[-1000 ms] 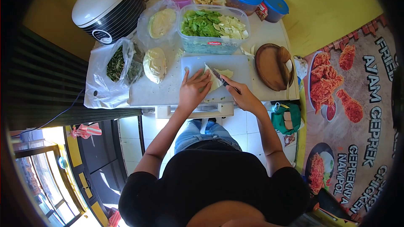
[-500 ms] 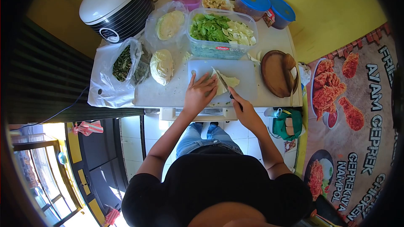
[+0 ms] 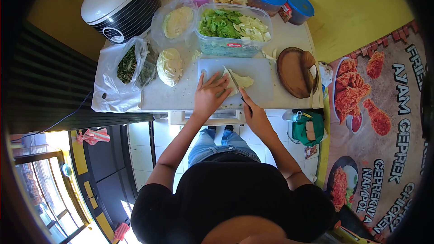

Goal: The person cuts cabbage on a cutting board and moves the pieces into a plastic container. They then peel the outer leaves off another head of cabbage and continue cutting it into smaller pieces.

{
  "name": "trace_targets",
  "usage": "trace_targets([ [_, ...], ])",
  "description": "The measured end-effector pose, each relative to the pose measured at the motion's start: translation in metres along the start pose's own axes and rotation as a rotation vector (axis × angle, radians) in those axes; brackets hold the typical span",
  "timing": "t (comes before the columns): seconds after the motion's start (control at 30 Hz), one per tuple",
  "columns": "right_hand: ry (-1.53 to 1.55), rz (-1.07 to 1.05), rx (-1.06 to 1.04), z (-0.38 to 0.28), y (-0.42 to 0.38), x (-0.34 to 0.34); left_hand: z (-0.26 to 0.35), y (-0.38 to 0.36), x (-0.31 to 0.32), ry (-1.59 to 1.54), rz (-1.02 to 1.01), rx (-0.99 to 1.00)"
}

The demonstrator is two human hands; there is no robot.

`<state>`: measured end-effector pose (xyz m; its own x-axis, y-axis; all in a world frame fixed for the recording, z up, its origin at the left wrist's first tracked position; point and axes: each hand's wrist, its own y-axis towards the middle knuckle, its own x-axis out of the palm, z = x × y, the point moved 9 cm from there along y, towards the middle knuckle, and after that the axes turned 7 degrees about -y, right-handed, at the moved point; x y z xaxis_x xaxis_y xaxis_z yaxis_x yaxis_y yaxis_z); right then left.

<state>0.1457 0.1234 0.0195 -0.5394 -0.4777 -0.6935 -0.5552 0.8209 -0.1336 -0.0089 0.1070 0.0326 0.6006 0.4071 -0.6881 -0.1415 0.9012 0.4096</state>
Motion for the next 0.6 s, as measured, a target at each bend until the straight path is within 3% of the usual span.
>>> trace_targets([
  [0.23, 0.006, -0.029, 0.036, 0.014, -0.04, 0.001, -0.002, -0.002, 0.001, -0.006, -0.001, 0.0],
  [0.6, 0.096, -0.041, 0.072, 0.025, -0.028, -0.008, -0.019, -0.009, -0.03, 0.047, 0.022, -0.059],
])
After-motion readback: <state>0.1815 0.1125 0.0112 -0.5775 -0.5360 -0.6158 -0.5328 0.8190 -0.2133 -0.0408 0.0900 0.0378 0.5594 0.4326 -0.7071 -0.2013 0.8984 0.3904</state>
